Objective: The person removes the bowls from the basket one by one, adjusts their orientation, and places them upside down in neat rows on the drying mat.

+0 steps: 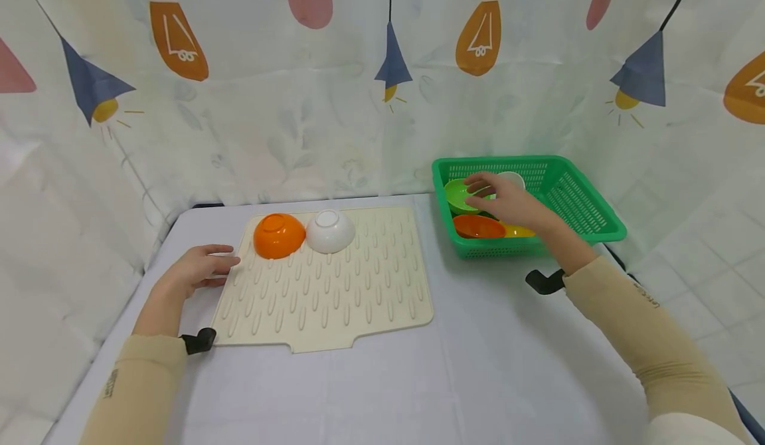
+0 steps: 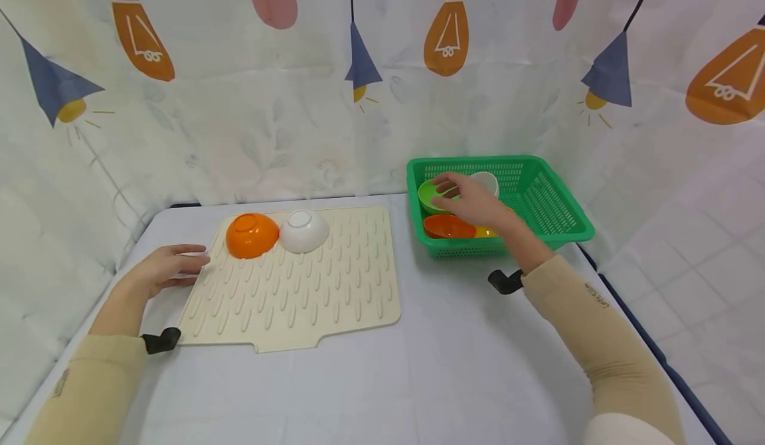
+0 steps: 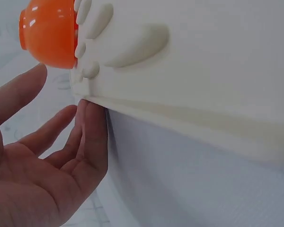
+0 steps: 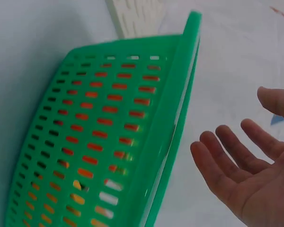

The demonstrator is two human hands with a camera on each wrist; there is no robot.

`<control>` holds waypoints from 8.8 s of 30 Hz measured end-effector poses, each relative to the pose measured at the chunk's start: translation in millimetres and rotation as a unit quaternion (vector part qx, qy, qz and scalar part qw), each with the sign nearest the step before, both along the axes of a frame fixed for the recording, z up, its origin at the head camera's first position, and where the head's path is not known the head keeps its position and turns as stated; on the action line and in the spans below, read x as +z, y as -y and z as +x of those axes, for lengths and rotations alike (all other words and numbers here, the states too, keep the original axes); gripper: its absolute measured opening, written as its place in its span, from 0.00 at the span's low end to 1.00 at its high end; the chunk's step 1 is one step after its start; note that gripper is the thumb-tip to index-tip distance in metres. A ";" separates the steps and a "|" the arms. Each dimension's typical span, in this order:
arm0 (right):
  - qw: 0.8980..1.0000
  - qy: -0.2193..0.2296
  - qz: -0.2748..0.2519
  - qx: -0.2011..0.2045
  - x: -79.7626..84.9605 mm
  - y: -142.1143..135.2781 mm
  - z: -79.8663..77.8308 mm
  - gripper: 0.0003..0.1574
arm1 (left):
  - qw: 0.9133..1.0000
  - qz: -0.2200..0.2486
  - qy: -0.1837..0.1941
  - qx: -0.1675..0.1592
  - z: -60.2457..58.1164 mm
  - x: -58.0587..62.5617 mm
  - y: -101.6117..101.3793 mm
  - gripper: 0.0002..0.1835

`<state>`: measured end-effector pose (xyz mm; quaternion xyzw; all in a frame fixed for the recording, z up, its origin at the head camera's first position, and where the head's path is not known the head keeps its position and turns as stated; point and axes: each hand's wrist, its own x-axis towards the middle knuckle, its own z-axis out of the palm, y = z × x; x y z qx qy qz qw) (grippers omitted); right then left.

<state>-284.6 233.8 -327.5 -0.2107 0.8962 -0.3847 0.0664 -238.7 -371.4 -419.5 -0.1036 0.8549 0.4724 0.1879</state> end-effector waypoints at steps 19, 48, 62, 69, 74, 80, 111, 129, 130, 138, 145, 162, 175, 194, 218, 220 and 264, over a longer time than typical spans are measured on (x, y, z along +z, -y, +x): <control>0.993 0.055 -0.020 -0.099 8.8 -57.8 -2.4 0.36 | 0.998 -0.026 -0.020 -0.062 -7.1 -0.6 4.8 0.38; 0.966 0.232 0.051 -0.107 -18.0 -119.5 -17.6 0.35 | 0.994 -0.052 -0.029 -0.091 -9.5 -1.8 9.8 0.38; 0.968 0.208 0.055 -0.132 -22.4 -133.1 -20.8 0.32 | 0.995 -0.052 -0.026 -0.087 -8.9 -1.1 6.9 0.38; 0.968 0.204 0.048 -0.139 -17.2 -139.6 -19.2 0.33 | 0.994 -0.057 -0.028 -0.086 -8.2 -2.0 7.7 0.38; 0.968 0.209 0.050 -0.129 -14.6 -141.9 -18.1 0.33 | 0.994 -0.058 -0.029 -0.084 -7.6 -2.5 7.9 0.38; 0.963 0.222 0.039 -0.145 -11.2 -144.9 -17.6 0.35 | 0.994 -0.048 -0.037 -0.087 -7.1 -2.2 7.5 0.38; 0.956 0.197 -0.183 -0.115 22.5 -30.6 -6.3 0.33 | 0.994 -0.060 -0.034 -0.088 -9.3 -2.5 6.8 0.38; 0.940 0.250 -0.228 -0.051 0.6 67.7 11.1 0.33 | 0.994 -0.056 -0.031 -0.083 -6.1 -1.2 6.2 0.38; 0.939 0.251 -0.232 -0.048 -0.9 71.5 11.6 0.33 | 0.994 -0.057 -0.031 -0.083 -6.0 -1.4 6.1 0.38; 0.943 0.252 -0.212 -0.049 -18.2 97.6 13.7 0.30 | 0.994 -0.062 -0.039 -0.086 -6.5 -1.5 6.1 0.37; 0.938 0.287 -0.185 -0.052 -36.6 117.4 15.0 0.30 | 0.991 -0.092 -0.048 -0.087 -5.5 0.3 2.9 0.39; 0.934 0.288 -0.201 -0.067 -49.8 126.8 16.1 0.29 | 0.983 -0.043 -0.174 0.038 5.6 47.0 -57.5 0.30; 0.930 0.289 -0.212 -0.082 -51.8 126.1 18.2 0.30 | 0.964 0.257 -0.035 -0.067 9.0 55.0 -171.7 0.30; 0.930 0.290 -0.209 -0.091 -53.9 125.5 20.1 0.29 | 0.926 0.369 0.072 -0.043 1.2 32.4 -224.9 0.27; 0.926 0.313 -0.204 -0.063 -57.4 119.0 20.8 0.27 | 0.905 0.410 0.088 -0.068 -2.2 24.7 -214.5 0.34; 0.922 0.322 -0.207 -0.056 -57.7 117.6 20.7 0.30 | 0.907 0.407 0.072 -0.082 -2.4 24.3 -212.9 0.33; 0.902 0.385 -0.196 0.020 -56.7 123.4 22.7 0.33 | 0.612 -0.252 -0.626 -0.412 38.2 12.5 -224.5 0.21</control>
